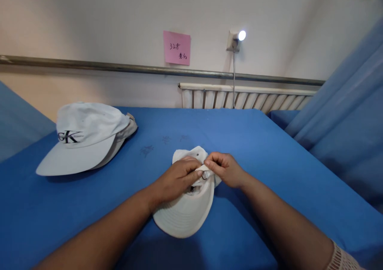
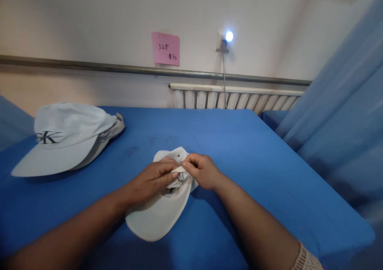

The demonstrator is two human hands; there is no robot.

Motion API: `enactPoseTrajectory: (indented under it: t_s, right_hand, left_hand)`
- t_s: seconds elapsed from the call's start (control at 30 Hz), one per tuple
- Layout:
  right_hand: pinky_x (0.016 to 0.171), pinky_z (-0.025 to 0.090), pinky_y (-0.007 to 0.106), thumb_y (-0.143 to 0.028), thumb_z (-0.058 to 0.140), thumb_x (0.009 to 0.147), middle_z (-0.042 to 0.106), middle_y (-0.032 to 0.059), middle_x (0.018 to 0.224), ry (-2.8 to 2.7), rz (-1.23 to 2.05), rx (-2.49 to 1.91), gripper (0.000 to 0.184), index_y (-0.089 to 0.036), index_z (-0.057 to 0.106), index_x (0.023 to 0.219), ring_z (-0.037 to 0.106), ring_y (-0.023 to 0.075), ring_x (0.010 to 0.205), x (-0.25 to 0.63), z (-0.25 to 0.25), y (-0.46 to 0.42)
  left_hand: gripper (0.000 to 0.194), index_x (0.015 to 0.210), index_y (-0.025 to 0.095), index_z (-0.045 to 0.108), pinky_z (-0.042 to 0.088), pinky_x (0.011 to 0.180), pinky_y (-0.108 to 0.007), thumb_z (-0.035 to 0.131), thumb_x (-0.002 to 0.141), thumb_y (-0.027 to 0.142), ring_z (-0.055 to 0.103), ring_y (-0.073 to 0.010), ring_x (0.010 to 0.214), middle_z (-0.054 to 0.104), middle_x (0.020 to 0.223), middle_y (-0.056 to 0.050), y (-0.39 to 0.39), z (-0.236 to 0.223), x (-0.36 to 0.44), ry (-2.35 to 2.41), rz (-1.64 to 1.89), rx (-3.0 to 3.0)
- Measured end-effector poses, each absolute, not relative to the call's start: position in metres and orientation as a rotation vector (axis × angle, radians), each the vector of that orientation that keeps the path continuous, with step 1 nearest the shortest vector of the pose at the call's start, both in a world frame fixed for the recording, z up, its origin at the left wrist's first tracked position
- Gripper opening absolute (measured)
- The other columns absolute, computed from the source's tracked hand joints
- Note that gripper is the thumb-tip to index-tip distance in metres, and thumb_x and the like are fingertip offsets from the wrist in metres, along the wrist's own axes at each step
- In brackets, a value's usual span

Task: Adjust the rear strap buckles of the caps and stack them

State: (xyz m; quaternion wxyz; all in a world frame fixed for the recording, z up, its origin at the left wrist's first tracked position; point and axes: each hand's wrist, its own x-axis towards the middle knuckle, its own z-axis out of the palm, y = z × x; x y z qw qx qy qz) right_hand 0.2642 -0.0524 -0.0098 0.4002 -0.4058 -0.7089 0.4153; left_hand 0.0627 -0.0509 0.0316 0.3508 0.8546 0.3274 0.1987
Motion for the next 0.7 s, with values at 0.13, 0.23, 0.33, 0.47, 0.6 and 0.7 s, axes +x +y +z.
enactPoseTrajectory:
  t_s: [0.13,0.23,0.33,0.47,0.6,0.7]
  right_hand:
    - [0.054,0.039,0.022,-0.031,0.059,0.088,0.056,-0.0037,0.067,-1.726,0.895,-1.085,0.015,-0.019,0.06,0.079,0.048,0.0103,0.057,0.262,-0.014,-0.051]
    - [0.057,0.043,0.024,-0.026,0.064,0.085,0.06,-0.0004,0.081,-1.705,0.585,-1.056,0.007,-0.021,0.061,0.088,0.05,0.0107,0.059,0.262,-0.013,-0.053]
    - [0.065,0.046,0.027,-0.018,0.063,0.085,0.06,0.0018,0.087,-1.777,0.345,-0.949,0.005,-0.023,0.061,0.087,0.054,0.0129,0.068,0.261,-0.007,-0.06]
    - [0.061,0.046,0.025,-0.02,0.064,0.087,0.058,0.0019,0.088,-1.85,0.375,-0.944,0.005,-0.024,0.062,0.09,0.052,0.0116,0.064,0.254,-0.004,-0.071]
    - [0.06,0.043,0.025,-0.019,0.063,0.086,0.056,0.0007,0.081,-1.859,0.372,-1.011,0.004,-0.022,0.061,0.086,0.052,0.012,0.064,0.248,-0.003,-0.074]
    - [0.058,0.04,0.025,-0.015,0.061,0.083,0.054,-0.0009,0.076,-1.869,0.35,-1.067,0.008,-0.021,0.058,0.079,0.049,0.011,0.061,0.248,-0.001,-0.073]
  left_hand:
    - [0.033,0.075,0.016,0.059,0.044,0.059,-0.027,0.052,0.092,0.043,0.054,-0.0137,0.062,0.058,0.069,-0.001,-0.049,0.027,0.062,0.891,0.536,1.802]
    - [0.035,0.075,0.016,0.058,0.044,0.054,-0.026,0.057,0.089,0.047,0.054,-0.0124,0.056,0.057,0.065,0.0,-0.046,0.022,0.063,0.953,0.616,1.609]
    - [0.035,0.075,0.015,0.059,0.047,0.054,-0.026,0.06,0.086,0.048,0.056,-0.0132,0.056,0.058,0.065,0.0,-0.045,0.02,0.062,0.993,0.691,1.537]
    - [0.034,0.079,0.015,0.063,0.049,0.056,-0.026,0.06,0.086,0.048,0.058,-0.0142,0.06,0.061,0.07,-0.002,-0.047,0.023,0.061,1.008,0.695,1.598]
    - [0.033,0.082,0.015,0.069,0.05,0.061,-0.026,0.056,0.089,0.045,0.06,-0.0156,0.069,0.065,0.082,-0.005,-0.051,0.029,0.061,1.012,0.707,1.777]
    - [0.032,0.081,0.016,0.071,0.05,0.069,-0.027,0.053,0.091,0.041,0.062,-0.0172,0.077,0.067,0.087,-0.005,-0.051,0.031,0.062,1.019,0.732,1.914]
